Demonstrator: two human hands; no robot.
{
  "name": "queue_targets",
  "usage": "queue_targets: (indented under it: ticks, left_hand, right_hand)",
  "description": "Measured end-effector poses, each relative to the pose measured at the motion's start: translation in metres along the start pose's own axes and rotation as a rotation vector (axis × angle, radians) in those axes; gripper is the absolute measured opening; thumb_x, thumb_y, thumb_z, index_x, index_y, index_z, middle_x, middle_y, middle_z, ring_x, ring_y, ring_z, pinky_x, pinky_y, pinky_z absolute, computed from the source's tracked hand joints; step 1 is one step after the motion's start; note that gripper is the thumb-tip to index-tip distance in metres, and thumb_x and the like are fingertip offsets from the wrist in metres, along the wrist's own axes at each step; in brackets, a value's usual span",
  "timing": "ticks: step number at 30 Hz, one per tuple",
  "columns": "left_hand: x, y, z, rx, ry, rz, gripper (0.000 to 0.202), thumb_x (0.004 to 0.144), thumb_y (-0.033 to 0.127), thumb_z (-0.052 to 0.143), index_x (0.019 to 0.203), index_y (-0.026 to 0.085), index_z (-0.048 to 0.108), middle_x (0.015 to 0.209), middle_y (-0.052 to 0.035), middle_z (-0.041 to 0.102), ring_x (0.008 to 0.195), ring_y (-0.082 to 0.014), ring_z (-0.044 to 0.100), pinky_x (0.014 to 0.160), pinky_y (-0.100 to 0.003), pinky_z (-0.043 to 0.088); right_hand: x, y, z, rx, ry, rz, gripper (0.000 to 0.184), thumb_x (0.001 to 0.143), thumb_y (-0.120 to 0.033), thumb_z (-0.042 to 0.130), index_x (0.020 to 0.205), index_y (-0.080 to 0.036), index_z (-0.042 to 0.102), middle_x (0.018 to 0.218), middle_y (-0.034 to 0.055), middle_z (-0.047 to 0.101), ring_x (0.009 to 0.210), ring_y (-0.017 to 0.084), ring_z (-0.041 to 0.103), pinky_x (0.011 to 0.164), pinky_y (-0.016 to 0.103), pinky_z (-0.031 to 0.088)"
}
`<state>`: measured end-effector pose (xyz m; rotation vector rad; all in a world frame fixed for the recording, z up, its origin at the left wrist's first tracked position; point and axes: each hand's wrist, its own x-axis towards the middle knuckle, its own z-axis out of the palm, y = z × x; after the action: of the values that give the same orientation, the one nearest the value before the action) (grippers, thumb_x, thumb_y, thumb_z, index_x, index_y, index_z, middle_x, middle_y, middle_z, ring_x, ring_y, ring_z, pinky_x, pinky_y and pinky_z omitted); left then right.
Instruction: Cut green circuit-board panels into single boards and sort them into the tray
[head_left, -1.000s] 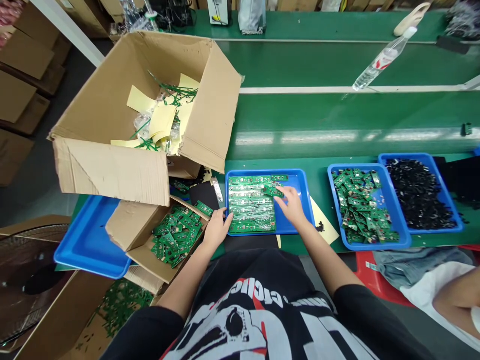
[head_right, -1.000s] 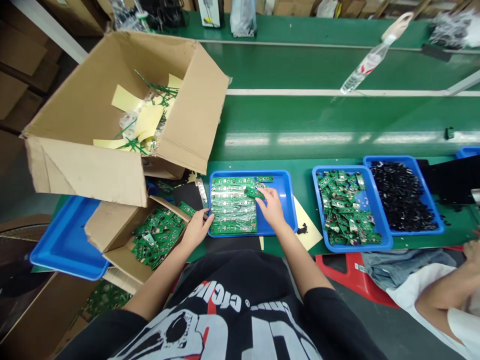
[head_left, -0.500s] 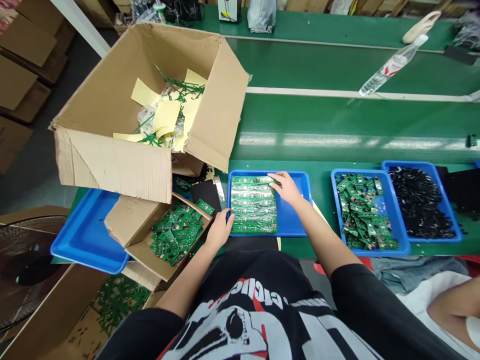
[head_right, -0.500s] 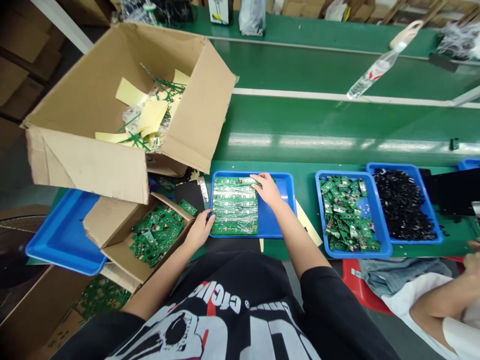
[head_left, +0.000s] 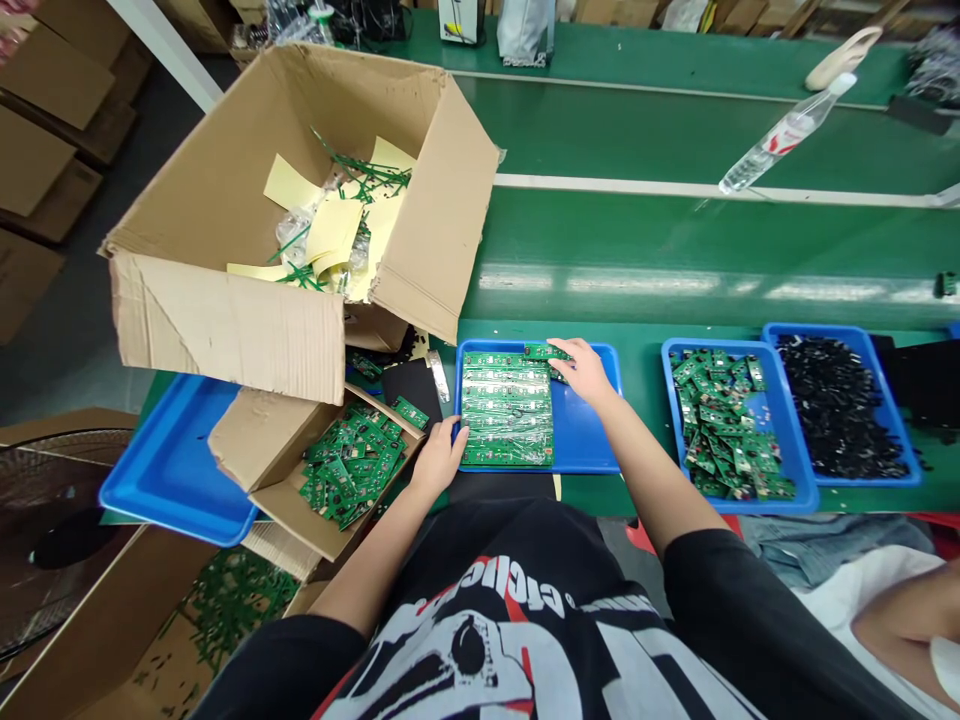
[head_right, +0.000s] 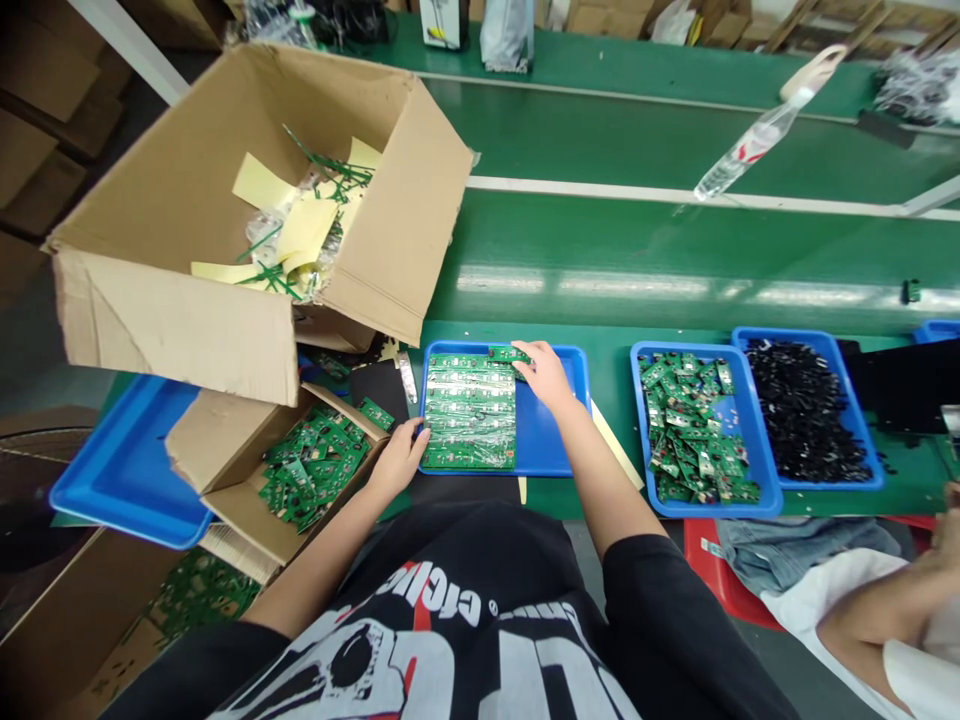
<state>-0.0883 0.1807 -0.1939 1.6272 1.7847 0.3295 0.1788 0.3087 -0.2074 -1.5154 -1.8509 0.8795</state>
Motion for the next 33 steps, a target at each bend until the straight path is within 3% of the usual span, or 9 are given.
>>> queue_targets:
  ticks: [9,21,33]
  left_hand:
    - [0.000,0.001,0.000,0.007,-0.005,-0.002,0.042,0.086,0.042,0.029,0.116,0.016,0.045,0.103,-0.0123,0.053,0.099,-0.0222,0.054,0.085,-0.036,0.041]
    - [0.001,-0.001,0.001,0.013,-0.001,0.003,0.043,0.086,0.042,0.028,0.116,0.016,0.045,0.103,-0.0128,0.053,0.099,-0.0225,0.053,0.085,-0.036,0.041]
    - [0.002,-0.002,0.000,0.004,0.000,0.013,0.043,0.086,0.043,0.029,0.116,0.016,0.045,0.103,-0.0127,0.053,0.099,-0.0226,0.053,0.085,-0.036,0.041]
  right_hand:
    - [-0.001,-0.001,-0.003,-0.009,0.020,0.005,0.034,0.075,-0.025,0.052,0.109,-0.023,0.058,0.092,0.0059,0.059,0.082,0.020,0.057,0.074,0.039,0.052]
    - [-0.007,0.002,-0.002,0.065,0.055,0.059,0.035,0.073,-0.024,0.054,0.108,-0.020,0.059,0.109,0.0075,0.060,0.099,0.022,0.056,0.083,0.040,0.049]
    - [-0.011,0.002,0.001,0.069,0.054,0.066,0.034,0.070,-0.021,0.056,0.104,-0.019,0.060,0.107,0.0070,0.062,0.091,0.020,0.059,0.081,0.039,0.050]
